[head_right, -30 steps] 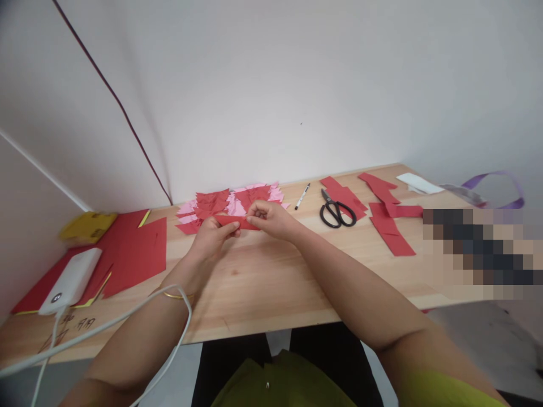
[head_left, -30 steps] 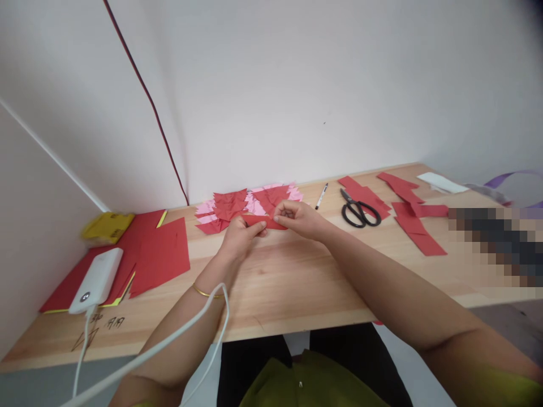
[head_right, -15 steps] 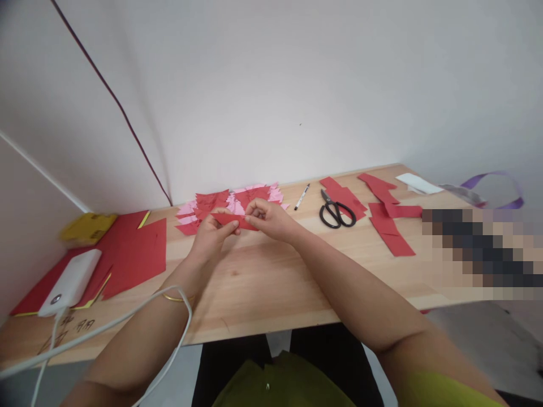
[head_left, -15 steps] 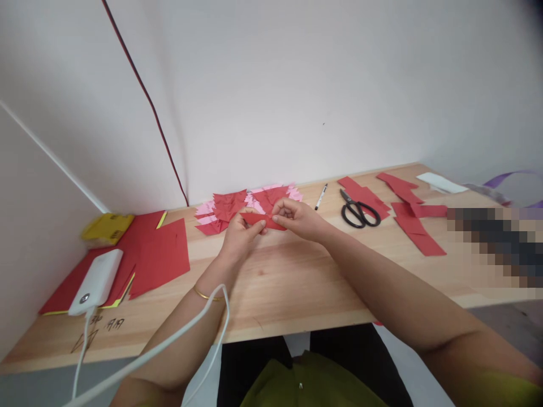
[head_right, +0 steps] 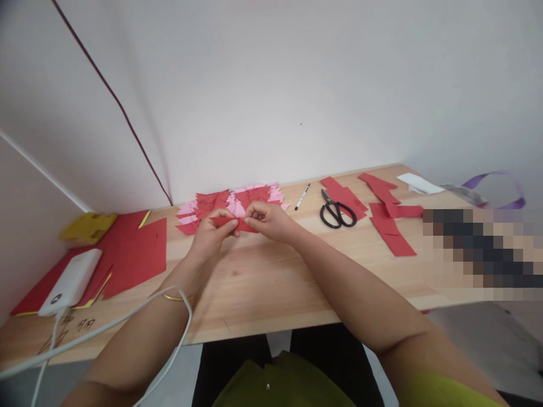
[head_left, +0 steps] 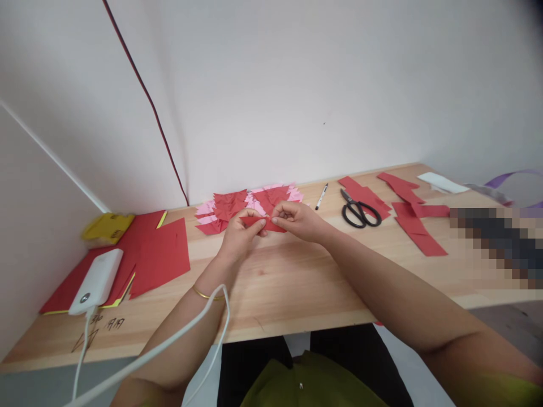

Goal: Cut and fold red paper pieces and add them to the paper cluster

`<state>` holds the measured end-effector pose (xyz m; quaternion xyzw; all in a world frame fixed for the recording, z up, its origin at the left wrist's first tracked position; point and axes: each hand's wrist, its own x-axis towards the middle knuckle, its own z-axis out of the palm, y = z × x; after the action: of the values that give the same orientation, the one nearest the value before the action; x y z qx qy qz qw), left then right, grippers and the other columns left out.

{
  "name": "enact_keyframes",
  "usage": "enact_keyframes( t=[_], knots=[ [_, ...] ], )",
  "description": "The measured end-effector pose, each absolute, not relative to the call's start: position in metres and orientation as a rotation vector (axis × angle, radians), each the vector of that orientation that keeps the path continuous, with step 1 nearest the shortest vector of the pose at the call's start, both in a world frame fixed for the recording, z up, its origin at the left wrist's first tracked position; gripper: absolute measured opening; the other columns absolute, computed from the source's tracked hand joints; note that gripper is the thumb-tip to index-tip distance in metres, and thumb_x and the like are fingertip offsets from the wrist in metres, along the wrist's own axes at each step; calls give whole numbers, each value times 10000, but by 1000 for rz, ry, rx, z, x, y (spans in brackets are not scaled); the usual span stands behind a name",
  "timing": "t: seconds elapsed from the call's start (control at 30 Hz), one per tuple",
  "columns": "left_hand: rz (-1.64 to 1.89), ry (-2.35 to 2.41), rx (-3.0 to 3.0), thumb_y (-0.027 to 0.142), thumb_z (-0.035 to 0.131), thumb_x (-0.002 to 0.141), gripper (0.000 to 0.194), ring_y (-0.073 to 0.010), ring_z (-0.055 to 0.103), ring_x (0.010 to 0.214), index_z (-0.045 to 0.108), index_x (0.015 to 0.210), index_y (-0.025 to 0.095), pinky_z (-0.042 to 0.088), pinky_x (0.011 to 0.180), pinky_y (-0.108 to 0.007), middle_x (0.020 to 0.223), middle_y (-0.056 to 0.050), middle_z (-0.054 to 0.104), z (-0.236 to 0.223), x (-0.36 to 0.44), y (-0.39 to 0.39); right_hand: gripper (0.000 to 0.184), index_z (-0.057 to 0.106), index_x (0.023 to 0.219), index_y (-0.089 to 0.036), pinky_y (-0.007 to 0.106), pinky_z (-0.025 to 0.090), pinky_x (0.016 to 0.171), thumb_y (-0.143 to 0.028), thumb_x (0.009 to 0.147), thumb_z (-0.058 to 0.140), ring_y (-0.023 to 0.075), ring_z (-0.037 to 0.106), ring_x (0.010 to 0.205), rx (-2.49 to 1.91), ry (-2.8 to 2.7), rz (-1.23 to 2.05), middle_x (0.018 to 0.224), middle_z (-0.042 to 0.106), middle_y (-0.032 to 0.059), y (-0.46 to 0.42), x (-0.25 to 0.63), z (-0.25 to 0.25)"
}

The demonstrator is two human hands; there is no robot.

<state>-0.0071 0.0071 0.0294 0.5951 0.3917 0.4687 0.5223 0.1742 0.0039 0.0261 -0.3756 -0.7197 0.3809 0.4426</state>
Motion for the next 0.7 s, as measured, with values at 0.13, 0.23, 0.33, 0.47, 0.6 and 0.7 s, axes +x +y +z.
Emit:
enact_keyframes(
  t=[0.13,0.23,0.33,0.47,0.6,0.7],
  knots=[
    [1150,933,1475,275,698,692,198,-100,598,534,557,773,163,480,565,-242,678,26,591,29,-7,8,152,553,783,-166,229,368,558,-316,793,577,97,460,602,-968,-1782,925,697,524,-7,4,174,25],
    [1147,931,1546,272,690,701,179,-103,612,550,588,794,158,486,575,-246,733,15,604,29,-8,8,155,551,783,-170,230,371,557,-322,793,576,98,469,599,-967,-1785,930,696,530,-7,4,174,24],
    [1130,953,1556,270,686,708,180,-109,615,559,596,812,154,485,583,-243,704,12,615,30,-8,9,151,551,788,-169,227,362,547,-318,795,573,95,458,587,-971,-1776,939,679,520,-13,4,174,25],
    [1098,989,1548,280,681,717,195,-114,613,557,590,833,151,475,589,-235,639,12,626,30,-9,8,158,544,784,-166,225,351,543,-318,787,585,91,443,578,-958,-1771,983,664,500,-20,5,174,25],
    [1057,1000,1574,302,666,735,192,-112,600,540,594,815,143,460,587,-229,585,8,626,31,-9,7,187,535,777,-169,220,348,546,-343,778,605,92,448,595,-917,-1764,1095,673,503,-21,6,176,23],
    [1033,995,1567,322,660,742,201,-114,596,538,600,807,141,452,585,-230,567,6,621,31,-10,7,207,536,770,-168,215,347,552,-360,773,614,90,455,605,-913,-1756,1171,686,517,-20,7,178,21]
  ],
)
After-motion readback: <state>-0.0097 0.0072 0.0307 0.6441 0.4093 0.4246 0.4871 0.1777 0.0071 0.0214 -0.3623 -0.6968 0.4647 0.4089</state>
